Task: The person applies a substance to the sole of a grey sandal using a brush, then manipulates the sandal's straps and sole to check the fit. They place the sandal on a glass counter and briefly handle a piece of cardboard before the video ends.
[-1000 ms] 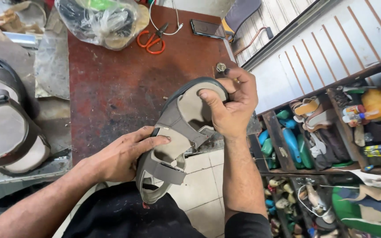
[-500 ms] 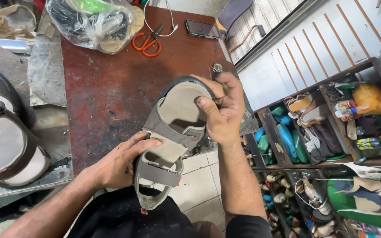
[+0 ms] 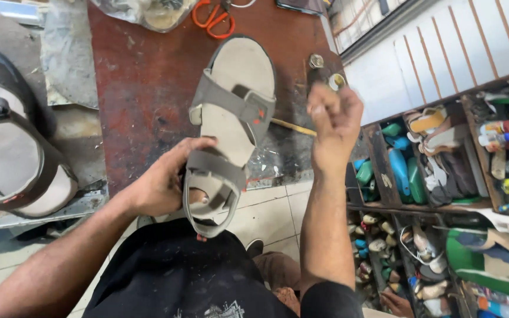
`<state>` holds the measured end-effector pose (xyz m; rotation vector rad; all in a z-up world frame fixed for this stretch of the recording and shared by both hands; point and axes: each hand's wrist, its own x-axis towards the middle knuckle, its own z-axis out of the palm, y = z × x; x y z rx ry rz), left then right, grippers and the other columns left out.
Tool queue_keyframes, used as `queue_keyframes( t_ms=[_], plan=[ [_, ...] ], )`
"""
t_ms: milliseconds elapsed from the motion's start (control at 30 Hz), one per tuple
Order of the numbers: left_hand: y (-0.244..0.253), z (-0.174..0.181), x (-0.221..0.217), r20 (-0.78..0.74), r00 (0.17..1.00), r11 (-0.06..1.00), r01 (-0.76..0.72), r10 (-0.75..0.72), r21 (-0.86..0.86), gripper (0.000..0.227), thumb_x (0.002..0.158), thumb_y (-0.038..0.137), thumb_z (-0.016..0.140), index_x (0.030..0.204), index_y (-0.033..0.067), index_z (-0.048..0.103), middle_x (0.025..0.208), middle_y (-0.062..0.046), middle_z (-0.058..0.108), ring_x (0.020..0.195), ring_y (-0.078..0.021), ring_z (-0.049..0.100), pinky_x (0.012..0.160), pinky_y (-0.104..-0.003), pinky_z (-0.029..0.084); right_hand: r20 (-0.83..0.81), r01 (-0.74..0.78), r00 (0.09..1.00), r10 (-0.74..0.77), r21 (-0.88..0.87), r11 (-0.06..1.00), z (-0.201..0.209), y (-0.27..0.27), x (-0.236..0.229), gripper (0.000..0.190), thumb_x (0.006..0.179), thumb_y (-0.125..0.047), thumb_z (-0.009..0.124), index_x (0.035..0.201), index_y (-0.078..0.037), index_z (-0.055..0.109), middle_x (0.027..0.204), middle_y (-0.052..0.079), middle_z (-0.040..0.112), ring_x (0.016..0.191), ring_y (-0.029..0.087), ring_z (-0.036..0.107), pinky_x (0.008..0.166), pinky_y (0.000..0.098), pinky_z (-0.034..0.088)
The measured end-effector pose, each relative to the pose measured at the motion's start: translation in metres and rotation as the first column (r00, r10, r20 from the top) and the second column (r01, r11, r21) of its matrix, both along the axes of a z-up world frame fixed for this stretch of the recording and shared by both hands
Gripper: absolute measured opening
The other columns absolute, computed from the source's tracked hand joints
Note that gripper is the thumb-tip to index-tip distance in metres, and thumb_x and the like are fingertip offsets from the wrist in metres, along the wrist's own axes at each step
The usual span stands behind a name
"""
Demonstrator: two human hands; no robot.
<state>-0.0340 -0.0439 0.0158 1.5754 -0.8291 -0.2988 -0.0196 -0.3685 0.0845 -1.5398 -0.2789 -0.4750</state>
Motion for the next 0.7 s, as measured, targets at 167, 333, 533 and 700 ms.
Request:
queue_keyframes(
  t_ms=[167, 333, 533, 700],
  plan=[
    [0.004, 0.005, 0.004, -0.283, 0.957, 0.988, -0.1, 0.063, -0.119, 0.092, 0.069, -0.002, 0.079, 0.151, 0.0077, 0.038, 0.15, -0.011, 0.052, 0.142, -0.0226, 0.047, 0.117, -0.037, 0.038, -0.194, 0.188, 0.932, -0.307, -0.465, 0.865, -0.061, -0.014, -0.024, 0.032, 0.095, -0.004, 0.069, 0.122, -0.012, 0.053, 0.121, 0.012, 0.071, 0.109, 0.02, 0.069, 0.099, 0.0328, 0.053],
    [0.003, 0.002, 0.025, -0.302, 0.943, 0.969, -0.194, 0.141, -0.151, 0.104, 0.079, 0.0, 0.08, 0.161, 0.0103, 0.018, 0.144, -0.011, 0.053, 0.115, -0.0201, 0.059, 0.098, -0.033, 0.056, 0.13, 0.251, 0.954, -0.269, -0.838, 0.485, -0.075, -0.001, -0.027, 0.032, 0.093, -0.021, 0.062, 0.12, -0.006, 0.054, 0.128, 0.019, 0.059, 0.118, 0.041, 0.055, 0.103, 0.0482, 0.041],
    [-0.012, 0.008, 0.03, -0.311, 0.838, 0.874, -0.484, 0.448, -0.042, 0.102, 0.081, 0.002, 0.082, 0.157, 0.0164, 0.017, 0.152, -0.011, 0.048, 0.133, -0.0212, 0.053, 0.107, -0.031, 0.046, 0.312, 0.397, 0.917, -0.247, -0.672, 0.625, -0.097, 0.014, -0.03, 0.026, 0.102, -0.024, 0.063, 0.115, -0.002, 0.06, 0.122, 0.019, 0.066, 0.114, 0.037, 0.061, 0.101, 0.0476, 0.047],
    [-0.033, -0.011, 0.029, -0.278, 0.711, 0.753, -0.654, 0.646, 0.079, 0.101, 0.076, 0.012, 0.09, 0.15, 0.0089, 0.023, 0.143, -0.012, 0.055, 0.132, -0.0243, 0.054, 0.112, -0.038, 0.046, 0.138, 0.113, 0.988, -0.065, -0.376, 0.92, -0.091, 0.04, -0.031, 0.047, 0.097, -0.023, 0.072, 0.132, -0.01, 0.044, 0.126, 0.016, 0.062, 0.111, 0.03, 0.066, 0.097, 0.0429, 0.057]
  ],
)
